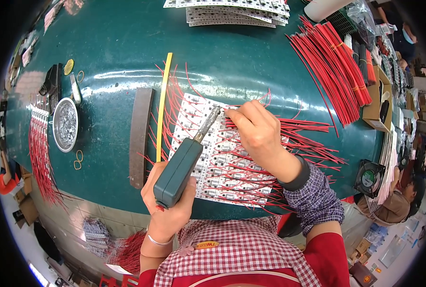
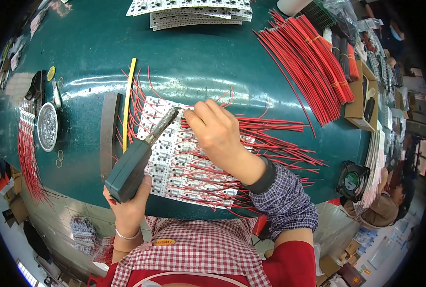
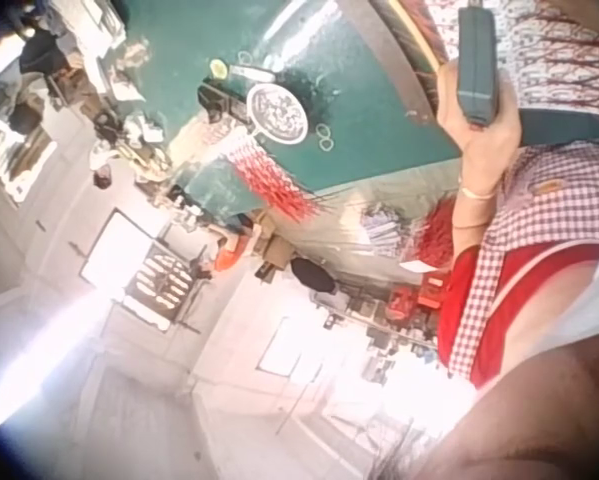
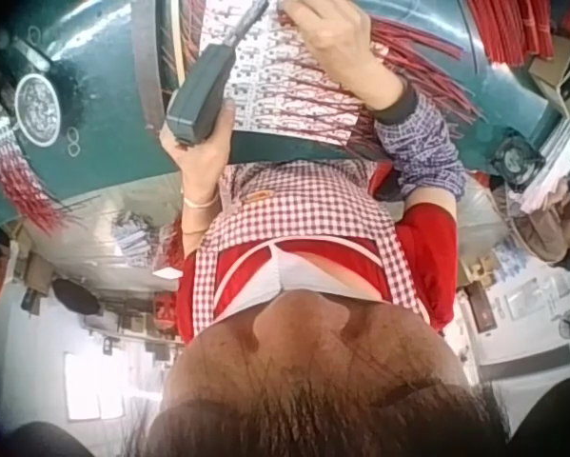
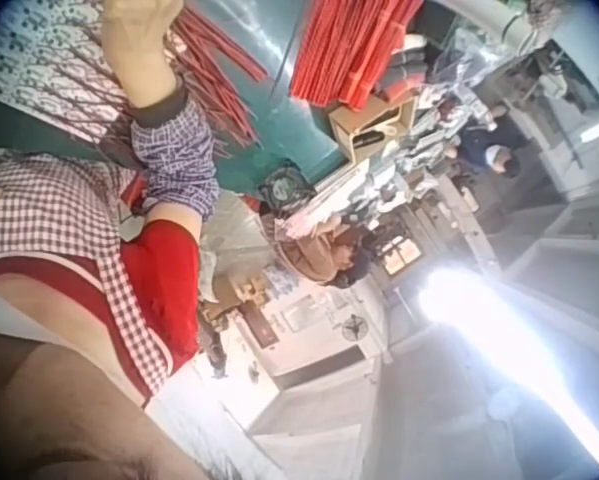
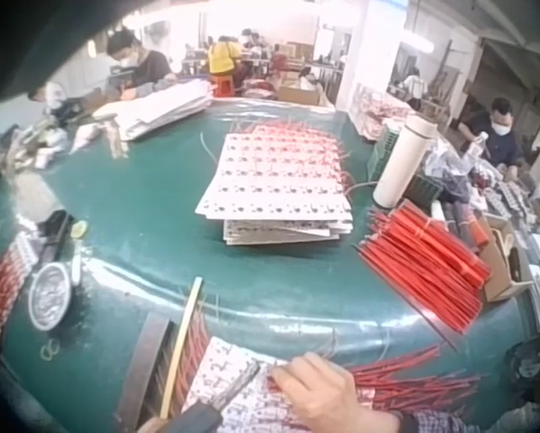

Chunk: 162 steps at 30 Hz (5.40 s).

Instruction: The person solders red wires onto LED circuit boards using a soldering gun.

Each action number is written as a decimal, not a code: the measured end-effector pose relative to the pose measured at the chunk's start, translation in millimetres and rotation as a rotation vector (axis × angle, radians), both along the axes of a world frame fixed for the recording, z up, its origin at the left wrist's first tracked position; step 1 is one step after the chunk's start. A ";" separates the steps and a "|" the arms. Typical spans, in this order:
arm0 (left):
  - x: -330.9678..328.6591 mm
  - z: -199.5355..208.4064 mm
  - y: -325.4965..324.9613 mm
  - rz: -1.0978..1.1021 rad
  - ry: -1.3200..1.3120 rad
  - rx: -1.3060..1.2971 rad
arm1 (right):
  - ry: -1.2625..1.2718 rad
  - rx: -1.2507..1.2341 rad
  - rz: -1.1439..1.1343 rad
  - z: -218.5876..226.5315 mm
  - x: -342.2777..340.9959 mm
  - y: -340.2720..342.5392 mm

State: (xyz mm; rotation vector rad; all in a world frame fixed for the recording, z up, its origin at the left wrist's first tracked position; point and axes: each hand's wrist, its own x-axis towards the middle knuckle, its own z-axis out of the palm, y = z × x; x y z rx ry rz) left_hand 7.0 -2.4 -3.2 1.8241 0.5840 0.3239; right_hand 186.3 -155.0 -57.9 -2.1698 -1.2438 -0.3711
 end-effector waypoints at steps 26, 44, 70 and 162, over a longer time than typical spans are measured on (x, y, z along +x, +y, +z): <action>-1.9 4.8 3.3 -0.009 -0.012 0.091 | 0.009 -0.032 0.005 -4.4 0.4 -1.8; -1.6 10.1 -9.9 -0.078 -0.042 0.234 | 0.005 -0.018 0.041 -1.5 -3.2 1.3; -29.2 14.8 -2.0 0.315 -0.221 -0.797 | -0.115 0.176 0.014 15.5 -5.0 -13.8; -36.7 -1.8 -20.8 -0.118 -0.016 0.178 | 0.042 -0.036 0.054 0.6 -25.7 -1.4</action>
